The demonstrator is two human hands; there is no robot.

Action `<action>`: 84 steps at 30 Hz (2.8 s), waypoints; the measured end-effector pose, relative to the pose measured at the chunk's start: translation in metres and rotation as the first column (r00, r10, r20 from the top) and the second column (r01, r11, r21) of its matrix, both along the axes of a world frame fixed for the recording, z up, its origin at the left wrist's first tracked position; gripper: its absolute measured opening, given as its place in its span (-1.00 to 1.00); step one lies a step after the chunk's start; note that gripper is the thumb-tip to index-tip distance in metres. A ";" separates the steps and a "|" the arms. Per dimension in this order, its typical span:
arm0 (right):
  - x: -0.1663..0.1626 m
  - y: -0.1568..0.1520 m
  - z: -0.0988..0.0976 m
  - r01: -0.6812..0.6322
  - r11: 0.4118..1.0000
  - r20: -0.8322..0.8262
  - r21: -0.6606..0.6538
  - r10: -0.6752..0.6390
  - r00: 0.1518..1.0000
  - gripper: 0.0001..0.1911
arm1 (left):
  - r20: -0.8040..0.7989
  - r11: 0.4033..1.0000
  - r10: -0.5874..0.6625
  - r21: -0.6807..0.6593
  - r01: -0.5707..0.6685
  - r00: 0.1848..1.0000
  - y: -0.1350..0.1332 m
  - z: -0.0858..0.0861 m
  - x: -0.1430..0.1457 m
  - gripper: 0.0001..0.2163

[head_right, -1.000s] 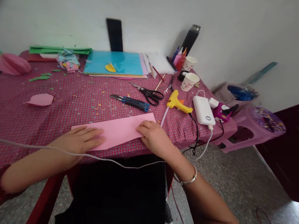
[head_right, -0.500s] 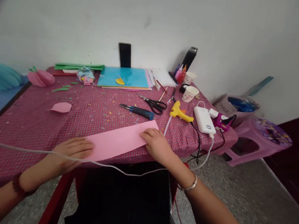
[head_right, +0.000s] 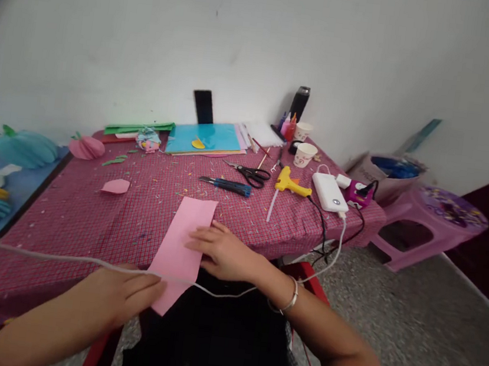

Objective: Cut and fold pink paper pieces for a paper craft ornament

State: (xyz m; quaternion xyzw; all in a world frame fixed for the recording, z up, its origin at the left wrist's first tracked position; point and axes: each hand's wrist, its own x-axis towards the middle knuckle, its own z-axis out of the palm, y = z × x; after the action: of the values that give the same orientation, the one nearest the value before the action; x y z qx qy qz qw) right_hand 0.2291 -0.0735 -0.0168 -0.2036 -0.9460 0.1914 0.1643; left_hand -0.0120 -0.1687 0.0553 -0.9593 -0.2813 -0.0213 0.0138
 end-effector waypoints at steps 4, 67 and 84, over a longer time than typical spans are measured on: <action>0.006 -0.022 -0.004 -0.060 0.998 0.000 -0.037 0.060 0.998 -0.64 | -0.028 0.960 0.138 -0.242 -0.141 0.990 0.036 0.002 0.005 -0.75; 0.009 -0.015 -0.018 0.140 0.911 -0.233 -0.387 -0.243 0.941 -0.67 | -0.051 0.919 0.255 -0.299 -0.258 0.966 0.235 -0.046 0.048 -0.95; 0.004 -0.036 -0.007 0.035 0.545 -0.270 -0.838 -0.469 0.841 -0.63 | 0.054 0.956 0.281 -0.108 -0.274 0.958 0.162 -0.073 0.040 -0.83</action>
State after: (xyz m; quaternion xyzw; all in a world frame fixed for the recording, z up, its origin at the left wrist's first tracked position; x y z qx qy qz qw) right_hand 0.2334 -0.1100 -0.0235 -0.3416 -0.6436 0.6148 0.3017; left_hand 0.0283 -0.0068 -0.0177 -0.9084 -0.4143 -0.0380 -0.0408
